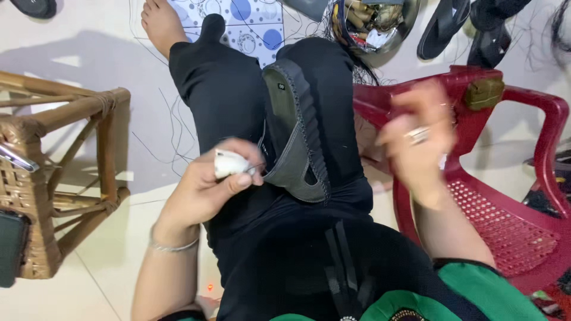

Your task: The person stitches the sole of a sandal by hand using a needle and thread while holding a small white cloth.

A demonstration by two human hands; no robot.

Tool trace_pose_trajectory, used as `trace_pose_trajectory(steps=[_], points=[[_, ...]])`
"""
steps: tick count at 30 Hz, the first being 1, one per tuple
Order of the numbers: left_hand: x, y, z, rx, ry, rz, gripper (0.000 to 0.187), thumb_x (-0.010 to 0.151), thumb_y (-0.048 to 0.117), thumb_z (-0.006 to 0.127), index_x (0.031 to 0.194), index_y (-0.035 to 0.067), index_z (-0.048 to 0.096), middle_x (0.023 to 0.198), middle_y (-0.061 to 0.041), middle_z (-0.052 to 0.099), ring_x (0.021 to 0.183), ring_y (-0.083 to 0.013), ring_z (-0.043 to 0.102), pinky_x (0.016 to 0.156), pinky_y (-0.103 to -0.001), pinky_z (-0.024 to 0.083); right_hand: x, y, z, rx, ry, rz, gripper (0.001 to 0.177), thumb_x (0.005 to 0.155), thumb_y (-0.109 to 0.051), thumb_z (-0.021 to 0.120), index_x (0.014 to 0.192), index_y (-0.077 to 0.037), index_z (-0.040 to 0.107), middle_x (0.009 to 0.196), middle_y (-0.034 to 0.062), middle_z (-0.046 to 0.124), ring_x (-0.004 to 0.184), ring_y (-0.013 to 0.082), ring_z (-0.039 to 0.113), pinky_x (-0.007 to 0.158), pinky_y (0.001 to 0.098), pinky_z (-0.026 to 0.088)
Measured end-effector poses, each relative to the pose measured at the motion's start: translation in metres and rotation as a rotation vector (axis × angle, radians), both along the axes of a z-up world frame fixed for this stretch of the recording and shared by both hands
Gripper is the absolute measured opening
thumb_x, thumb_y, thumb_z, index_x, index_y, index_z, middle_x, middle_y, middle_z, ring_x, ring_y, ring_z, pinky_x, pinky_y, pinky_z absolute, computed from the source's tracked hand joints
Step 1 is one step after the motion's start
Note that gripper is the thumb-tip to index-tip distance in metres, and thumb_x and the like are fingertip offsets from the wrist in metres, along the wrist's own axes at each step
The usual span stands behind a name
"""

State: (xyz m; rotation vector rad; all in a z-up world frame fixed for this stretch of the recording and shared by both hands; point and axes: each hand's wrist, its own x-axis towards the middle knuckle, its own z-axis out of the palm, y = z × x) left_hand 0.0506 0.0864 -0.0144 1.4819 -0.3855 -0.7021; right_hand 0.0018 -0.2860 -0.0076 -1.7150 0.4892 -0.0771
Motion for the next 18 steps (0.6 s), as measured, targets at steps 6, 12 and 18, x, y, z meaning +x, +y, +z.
trace_pose_trajectory(steps=[6, 12, 18], points=[[0.042, -0.013, 0.015, -0.807, 0.243, 0.437, 0.025, 0.112, 0.032, 0.064, 0.112, 0.007, 0.071, 0.134, -0.019, 0.066, 0.132, -0.0426, 0.062, 0.126, -0.061, 0.050, -0.011, 0.040, 0.000, -0.325, -0.052, 0.966, 0.028, 0.102, -0.019, 0.063, 0.126, -0.005, 0.058, 0.088, 0.0025, 0.071, 0.076, 0.0144, 0.069, 0.082, 0.0312, 0.061], [0.078, 0.038, -0.002, -0.769, 0.280, 0.584, 0.033, 0.114, 0.043, 0.049, 0.112, 0.020, 0.073, 0.072, 0.005, 0.019, 0.062, -0.0112, 0.021, 0.078, -0.037, 0.039, 0.009, 0.045, 0.020, 0.040, -0.037, 0.894, 0.028, 0.103, -0.029, 0.055, 0.102, -0.009, 0.075, 0.116, 0.0202, 0.065, 0.102, 0.0271, 0.069, 0.079, 0.0306, 0.057], [0.069, 0.056, -0.062, -0.490, 0.513, 1.003, 0.031, 0.097, 0.043, 0.060, 0.083, 0.016, 0.068, 0.051, 0.008, 0.021, 0.043, -0.0054, 0.012, 0.043, -0.026, 0.009, 0.024, 0.066, -0.023, 0.825, -0.037, 0.324, 0.043, 0.108, -0.042, 0.049, 0.078, -0.011, 0.055, 0.054, 0.0015, 0.047, 0.048, 0.0172, 0.048, 0.052, 0.0324, 0.043]])
